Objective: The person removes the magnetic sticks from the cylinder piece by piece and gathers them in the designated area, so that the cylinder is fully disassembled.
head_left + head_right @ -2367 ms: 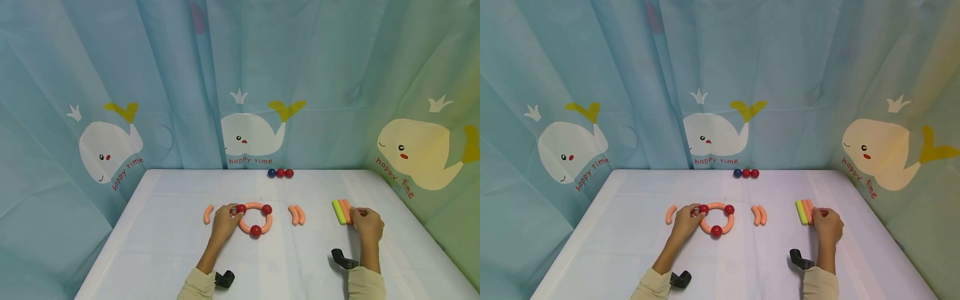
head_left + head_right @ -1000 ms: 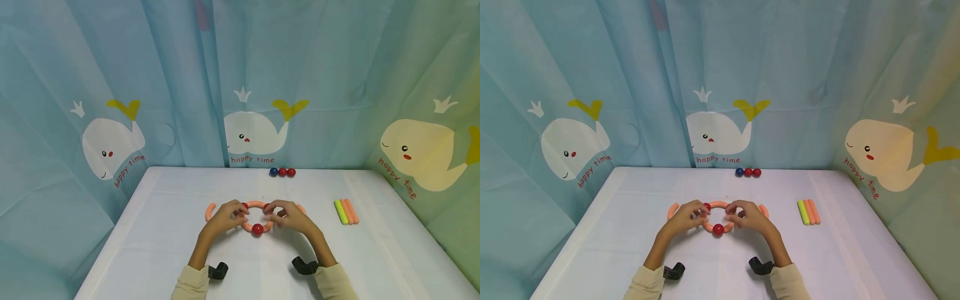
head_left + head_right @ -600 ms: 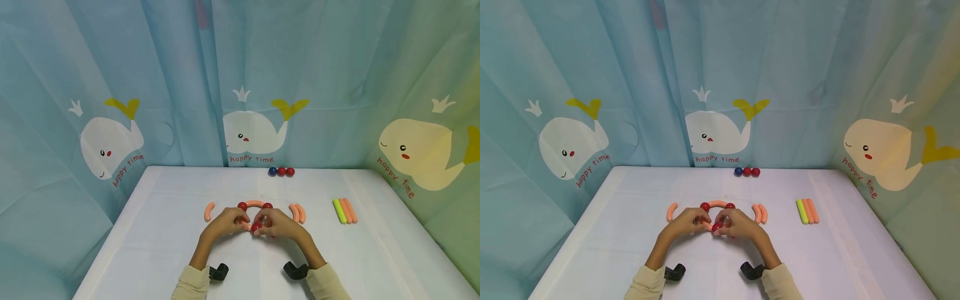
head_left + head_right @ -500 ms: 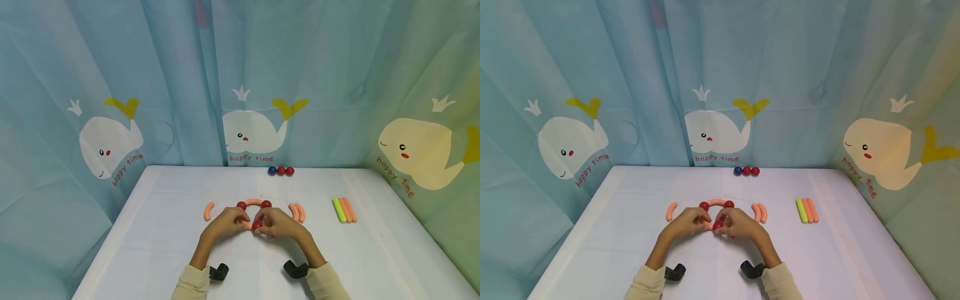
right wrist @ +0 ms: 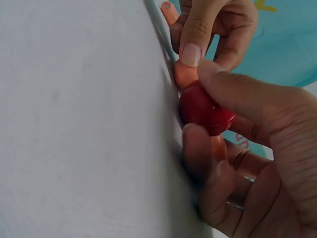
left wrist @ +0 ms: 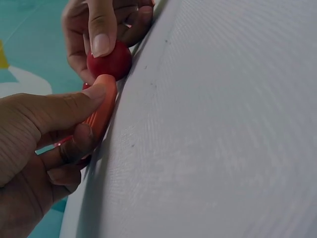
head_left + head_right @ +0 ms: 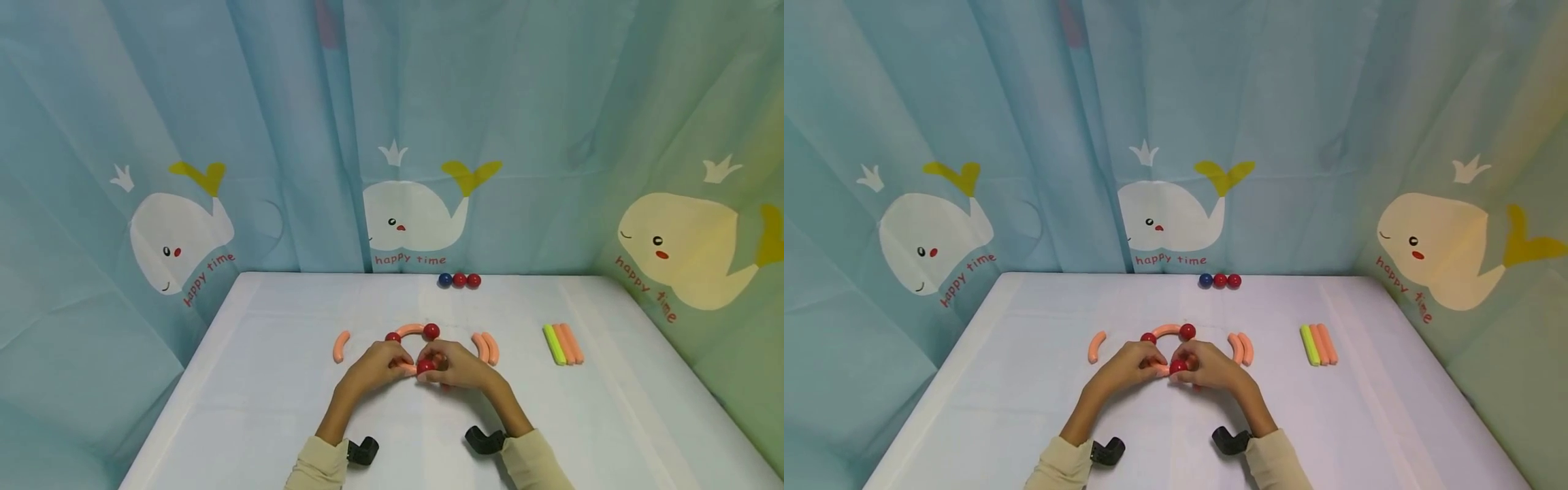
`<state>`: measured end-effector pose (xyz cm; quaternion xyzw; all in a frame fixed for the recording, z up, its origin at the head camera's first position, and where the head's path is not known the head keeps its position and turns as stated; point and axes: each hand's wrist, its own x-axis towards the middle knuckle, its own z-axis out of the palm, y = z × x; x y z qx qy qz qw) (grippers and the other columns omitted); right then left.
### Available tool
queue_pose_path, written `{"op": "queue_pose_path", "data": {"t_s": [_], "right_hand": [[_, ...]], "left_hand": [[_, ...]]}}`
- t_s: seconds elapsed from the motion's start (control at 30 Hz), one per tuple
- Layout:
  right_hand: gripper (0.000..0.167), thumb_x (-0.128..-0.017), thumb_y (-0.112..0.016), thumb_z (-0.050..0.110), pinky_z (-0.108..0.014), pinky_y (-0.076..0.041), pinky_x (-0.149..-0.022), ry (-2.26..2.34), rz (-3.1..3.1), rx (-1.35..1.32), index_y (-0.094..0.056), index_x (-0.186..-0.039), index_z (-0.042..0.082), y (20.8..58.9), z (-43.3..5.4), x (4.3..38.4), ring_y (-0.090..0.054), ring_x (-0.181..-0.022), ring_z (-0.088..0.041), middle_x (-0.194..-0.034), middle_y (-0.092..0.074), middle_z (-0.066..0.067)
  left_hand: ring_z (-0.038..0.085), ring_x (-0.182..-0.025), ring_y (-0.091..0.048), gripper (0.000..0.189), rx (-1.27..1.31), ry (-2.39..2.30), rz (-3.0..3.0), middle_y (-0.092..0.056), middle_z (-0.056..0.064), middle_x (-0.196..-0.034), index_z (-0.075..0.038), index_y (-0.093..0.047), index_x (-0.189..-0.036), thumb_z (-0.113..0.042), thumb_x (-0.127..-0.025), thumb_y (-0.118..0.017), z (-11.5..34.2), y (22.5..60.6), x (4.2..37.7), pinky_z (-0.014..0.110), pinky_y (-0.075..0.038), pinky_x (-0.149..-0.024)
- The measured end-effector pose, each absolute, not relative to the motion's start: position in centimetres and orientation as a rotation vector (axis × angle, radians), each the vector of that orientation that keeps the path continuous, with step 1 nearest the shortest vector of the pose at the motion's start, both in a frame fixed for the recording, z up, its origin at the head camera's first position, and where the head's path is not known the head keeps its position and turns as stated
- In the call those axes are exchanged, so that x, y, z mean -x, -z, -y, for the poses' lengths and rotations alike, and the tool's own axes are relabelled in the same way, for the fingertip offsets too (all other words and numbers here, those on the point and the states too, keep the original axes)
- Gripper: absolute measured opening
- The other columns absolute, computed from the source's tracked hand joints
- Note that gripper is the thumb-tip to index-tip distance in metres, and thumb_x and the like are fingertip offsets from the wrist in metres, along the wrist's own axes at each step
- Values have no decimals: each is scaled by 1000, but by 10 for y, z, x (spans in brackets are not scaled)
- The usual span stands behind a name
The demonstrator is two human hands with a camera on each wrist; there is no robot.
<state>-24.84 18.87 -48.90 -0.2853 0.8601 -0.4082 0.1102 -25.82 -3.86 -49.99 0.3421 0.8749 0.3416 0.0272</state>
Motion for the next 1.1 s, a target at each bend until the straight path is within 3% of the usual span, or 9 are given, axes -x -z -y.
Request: {"op": "queue_pose_path", "data": {"t_s": [0.37,1.1], "right_hand": [[28,-86,-75,21,-22,-47,-46,1269,-2461,792,-61,-105,8,492,-191,249,-56,-49,-8,-77,-58,-4],[30,-85,-75,26,-20,-46,-52,1223,-2498,822,-62,-106,9,498,-197,255,-54,-55,-4,-83,-61,0]], "left_hand": [[-2,-78,-59,14,-1029,-1017,-2740,-71,-6,-89,-14,-75,-98,-22,-88,-73,36,502,259,15,-49,-73],[0,-78,-57,12,-1082,-895,-2779,-71,-8,-89,-15,-76,-94,-25,-87,-72,43,494,258,18,-48,-75]]}}
